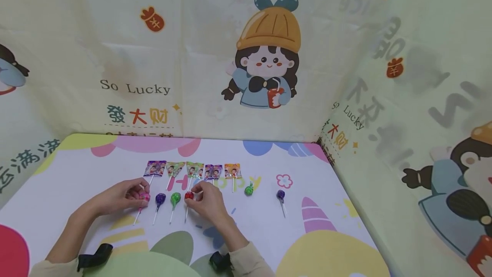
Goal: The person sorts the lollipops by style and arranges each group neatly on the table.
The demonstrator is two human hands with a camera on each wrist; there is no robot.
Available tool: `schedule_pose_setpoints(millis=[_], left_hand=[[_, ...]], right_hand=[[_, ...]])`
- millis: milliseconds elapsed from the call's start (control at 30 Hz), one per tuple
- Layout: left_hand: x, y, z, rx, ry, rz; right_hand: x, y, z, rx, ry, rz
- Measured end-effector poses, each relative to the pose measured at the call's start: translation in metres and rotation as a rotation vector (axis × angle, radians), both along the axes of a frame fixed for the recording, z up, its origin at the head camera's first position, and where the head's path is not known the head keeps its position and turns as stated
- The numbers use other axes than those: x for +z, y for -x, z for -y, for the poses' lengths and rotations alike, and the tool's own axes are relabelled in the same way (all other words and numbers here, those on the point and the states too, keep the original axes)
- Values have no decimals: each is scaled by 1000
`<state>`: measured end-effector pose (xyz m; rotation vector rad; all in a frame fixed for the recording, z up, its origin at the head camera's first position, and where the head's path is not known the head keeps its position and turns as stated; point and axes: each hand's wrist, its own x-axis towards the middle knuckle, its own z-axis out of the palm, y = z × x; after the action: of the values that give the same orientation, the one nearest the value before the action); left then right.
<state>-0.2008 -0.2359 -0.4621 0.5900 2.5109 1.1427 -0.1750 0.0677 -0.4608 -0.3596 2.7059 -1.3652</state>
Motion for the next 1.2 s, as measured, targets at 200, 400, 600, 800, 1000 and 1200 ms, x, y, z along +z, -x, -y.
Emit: schedule_pose_setpoints(millis=[200, 400, 600, 800, 1000, 1200], left_hand=[[-1, 0, -1, 8, 0, -2], [-4, 1, -1, -13, -3, -31], [-6, 1, -1, 0, 3, -25], [-7, 1, -2, 8, 6, -11], [-6, 1, -2, 4, 10, -16], [-4, 0, -2, 8, 12, -4]], right_hand=[[2, -3, -4, -12, 8, -7], [2, -7, -12, -14, 13, -37], [3, -10, -21, -2, 15, -46], [1, -12, -29, -13, 10, -58], [-2, -13, -38, -34, 2, -75], [-3, -14, -48, -57, 17, -66]])
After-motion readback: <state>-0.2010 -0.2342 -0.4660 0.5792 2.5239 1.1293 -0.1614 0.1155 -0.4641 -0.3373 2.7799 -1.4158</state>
